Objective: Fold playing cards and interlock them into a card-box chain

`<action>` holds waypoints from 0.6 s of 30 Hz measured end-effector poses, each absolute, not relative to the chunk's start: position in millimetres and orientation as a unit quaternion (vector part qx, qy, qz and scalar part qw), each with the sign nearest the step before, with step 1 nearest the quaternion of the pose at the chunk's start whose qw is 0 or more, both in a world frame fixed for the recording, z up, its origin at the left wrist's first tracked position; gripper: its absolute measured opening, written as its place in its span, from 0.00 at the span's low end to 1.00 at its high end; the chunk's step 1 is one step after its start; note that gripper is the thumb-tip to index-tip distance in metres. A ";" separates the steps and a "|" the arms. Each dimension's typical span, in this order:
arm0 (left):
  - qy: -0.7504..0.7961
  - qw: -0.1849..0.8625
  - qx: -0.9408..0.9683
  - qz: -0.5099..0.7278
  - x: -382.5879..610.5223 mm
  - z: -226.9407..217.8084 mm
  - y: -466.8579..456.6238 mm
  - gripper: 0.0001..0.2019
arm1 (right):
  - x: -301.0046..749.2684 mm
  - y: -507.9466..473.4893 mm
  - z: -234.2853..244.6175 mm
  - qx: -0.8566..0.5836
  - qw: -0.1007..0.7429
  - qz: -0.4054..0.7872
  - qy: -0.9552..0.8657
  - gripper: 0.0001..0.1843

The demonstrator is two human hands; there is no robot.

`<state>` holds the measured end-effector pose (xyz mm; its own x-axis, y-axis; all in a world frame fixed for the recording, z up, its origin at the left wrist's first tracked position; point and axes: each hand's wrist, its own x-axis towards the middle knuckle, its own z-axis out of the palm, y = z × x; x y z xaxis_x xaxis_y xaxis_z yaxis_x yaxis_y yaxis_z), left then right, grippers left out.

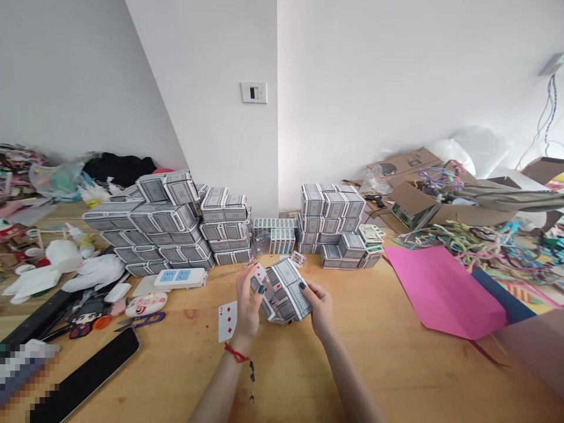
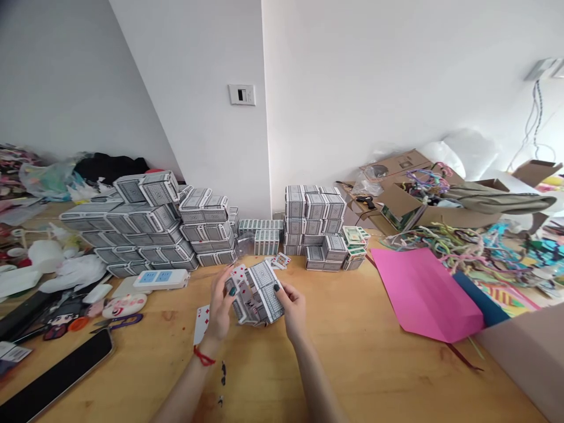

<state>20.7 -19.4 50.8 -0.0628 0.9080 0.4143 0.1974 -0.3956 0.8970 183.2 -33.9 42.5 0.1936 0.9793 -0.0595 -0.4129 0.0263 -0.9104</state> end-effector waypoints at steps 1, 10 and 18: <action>0.443 0.305 0.628 0.563 20.4 53.6 -11.7 0.22 | 182.8 -33.2 43.2 -0.433 0.637 0.546 -0.328 0.17; 0.442 0.336 0.651 0.518 45.1 57.0 7.3 0.16 | 180.7 -29.2 45.5 -0.418 0.658 0.534 -0.327 0.15; 0.438 0.318 0.639 0.547 47.8 58.1 4.4 0.13 | 180.9 -29.5 47.8 -0.435 0.644 0.530 -0.340 0.19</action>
